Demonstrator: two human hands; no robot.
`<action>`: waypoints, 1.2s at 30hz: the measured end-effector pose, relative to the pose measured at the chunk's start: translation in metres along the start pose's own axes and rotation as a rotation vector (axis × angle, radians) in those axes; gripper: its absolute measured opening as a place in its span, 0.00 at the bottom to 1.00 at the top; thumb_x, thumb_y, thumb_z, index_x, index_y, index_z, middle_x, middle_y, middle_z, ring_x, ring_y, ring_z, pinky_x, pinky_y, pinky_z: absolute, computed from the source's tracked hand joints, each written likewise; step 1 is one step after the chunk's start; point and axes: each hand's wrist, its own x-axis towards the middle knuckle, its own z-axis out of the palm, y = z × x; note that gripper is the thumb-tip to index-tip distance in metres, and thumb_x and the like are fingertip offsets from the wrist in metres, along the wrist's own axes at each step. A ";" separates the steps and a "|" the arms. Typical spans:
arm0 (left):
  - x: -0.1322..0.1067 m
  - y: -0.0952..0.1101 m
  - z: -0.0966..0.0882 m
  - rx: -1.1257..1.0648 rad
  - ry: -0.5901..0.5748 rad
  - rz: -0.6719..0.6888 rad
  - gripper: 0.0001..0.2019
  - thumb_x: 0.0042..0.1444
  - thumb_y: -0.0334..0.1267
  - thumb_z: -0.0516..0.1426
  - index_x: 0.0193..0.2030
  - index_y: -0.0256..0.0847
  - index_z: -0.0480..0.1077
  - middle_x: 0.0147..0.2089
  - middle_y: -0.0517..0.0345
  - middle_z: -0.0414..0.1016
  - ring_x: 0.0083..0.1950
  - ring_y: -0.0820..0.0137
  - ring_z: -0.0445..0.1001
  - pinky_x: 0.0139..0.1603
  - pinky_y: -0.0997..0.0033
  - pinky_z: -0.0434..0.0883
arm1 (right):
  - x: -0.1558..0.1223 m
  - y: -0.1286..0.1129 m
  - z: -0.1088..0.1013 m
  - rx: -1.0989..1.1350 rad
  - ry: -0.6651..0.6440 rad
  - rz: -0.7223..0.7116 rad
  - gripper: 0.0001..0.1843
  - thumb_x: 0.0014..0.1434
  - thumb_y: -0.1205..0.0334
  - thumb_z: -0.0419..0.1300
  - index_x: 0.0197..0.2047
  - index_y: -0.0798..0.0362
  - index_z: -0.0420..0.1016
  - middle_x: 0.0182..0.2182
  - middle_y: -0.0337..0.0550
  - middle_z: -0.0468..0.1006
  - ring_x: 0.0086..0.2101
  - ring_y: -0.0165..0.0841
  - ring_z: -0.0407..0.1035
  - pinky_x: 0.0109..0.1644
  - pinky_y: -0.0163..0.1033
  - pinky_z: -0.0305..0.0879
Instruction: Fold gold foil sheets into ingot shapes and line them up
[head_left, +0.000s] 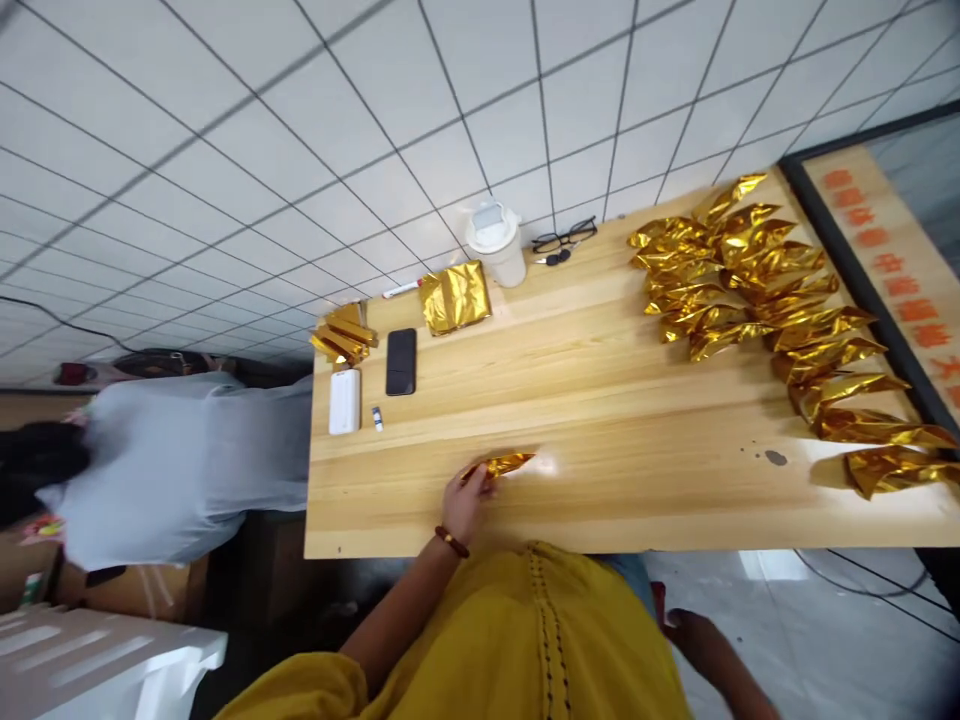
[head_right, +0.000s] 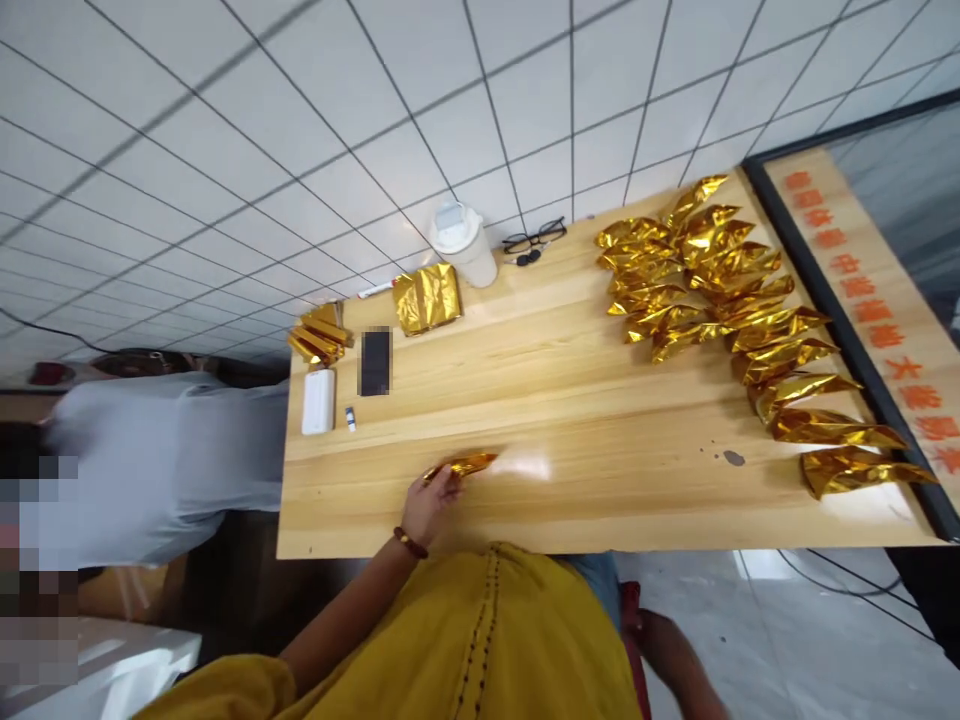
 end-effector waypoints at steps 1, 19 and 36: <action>-0.006 0.002 0.000 0.009 -0.053 0.074 0.19 0.45 0.46 0.70 0.39 0.36 0.77 0.32 0.54 0.81 0.27 0.69 0.79 0.29 0.72 0.75 | 0.009 -0.008 -0.015 0.044 -0.081 -0.025 0.17 0.56 0.48 0.63 0.19 0.45 0.77 0.23 0.44 0.79 0.26 0.43 0.75 0.32 0.46 0.71; -0.055 0.053 -0.011 0.112 -0.378 0.713 0.13 0.59 0.49 0.62 0.39 0.44 0.82 0.47 0.48 0.80 0.50 0.61 0.77 0.53 0.58 0.75 | 0.035 -0.304 -0.009 0.900 0.060 -0.367 0.22 0.54 0.44 0.68 0.46 0.50 0.80 0.32 0.41 0.79 0.28 0.32 0.66 0.34 0.39 0.65; -0.039 0.023 0.087 0.037 -0.134 0.640 0.05 0.52 0.41 0.66 0.33 0.43 0.83 0.36 0.51 0.74 0.41 0.64 0.73 0.43 0.64 0.72 | 0.110 -0.240 -0.074 0.660 0.077 -0.341 0.26 0.53 0.40 0.65 0.44 0.53 0.84 0.40 0.49 0.85 0.39 0.43 0.77 0.46 0.49 0.73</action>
